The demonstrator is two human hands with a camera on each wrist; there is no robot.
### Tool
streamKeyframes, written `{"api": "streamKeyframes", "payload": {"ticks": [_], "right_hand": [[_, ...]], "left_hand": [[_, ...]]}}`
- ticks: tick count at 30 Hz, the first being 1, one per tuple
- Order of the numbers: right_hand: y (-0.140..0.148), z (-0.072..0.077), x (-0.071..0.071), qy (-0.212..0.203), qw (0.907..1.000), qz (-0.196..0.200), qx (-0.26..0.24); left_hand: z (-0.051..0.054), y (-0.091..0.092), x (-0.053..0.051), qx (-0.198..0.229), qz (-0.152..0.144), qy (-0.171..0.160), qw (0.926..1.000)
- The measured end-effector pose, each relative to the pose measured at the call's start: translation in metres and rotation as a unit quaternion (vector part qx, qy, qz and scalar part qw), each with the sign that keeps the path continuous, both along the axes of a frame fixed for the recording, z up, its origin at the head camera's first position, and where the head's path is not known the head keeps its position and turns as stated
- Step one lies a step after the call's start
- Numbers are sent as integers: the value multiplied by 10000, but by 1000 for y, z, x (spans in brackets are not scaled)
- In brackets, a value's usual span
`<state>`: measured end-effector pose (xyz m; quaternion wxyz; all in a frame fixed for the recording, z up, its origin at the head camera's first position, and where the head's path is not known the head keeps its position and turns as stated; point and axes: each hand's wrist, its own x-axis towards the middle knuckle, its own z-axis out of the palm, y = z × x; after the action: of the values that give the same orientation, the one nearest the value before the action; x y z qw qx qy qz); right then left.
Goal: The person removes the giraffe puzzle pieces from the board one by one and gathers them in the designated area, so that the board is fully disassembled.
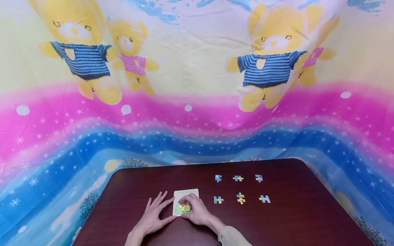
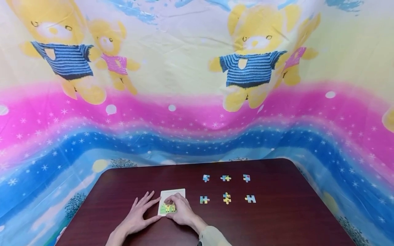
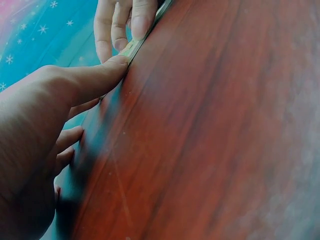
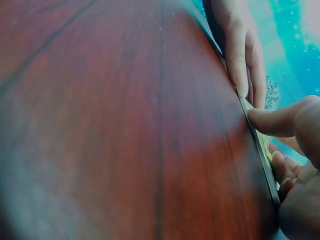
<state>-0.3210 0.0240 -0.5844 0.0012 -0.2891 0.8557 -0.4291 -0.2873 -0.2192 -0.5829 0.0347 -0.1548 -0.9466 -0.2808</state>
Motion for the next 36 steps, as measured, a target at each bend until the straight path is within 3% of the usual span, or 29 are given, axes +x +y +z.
{"api": "streamKeyframes", "payload": {"ticks": [8,27,36], "right_hand": [[-4,-4,1,59,9994,-76,-326],[-4,-9,5,461,9976,-253,-452],[-3,-11,4,314,9957,-208,-852]], "left_hand": [[1,-1,1,15,32,54,10000],[0,0,1,32,37,-4,10000],[0,2,1,52,46,124,9999]]}}
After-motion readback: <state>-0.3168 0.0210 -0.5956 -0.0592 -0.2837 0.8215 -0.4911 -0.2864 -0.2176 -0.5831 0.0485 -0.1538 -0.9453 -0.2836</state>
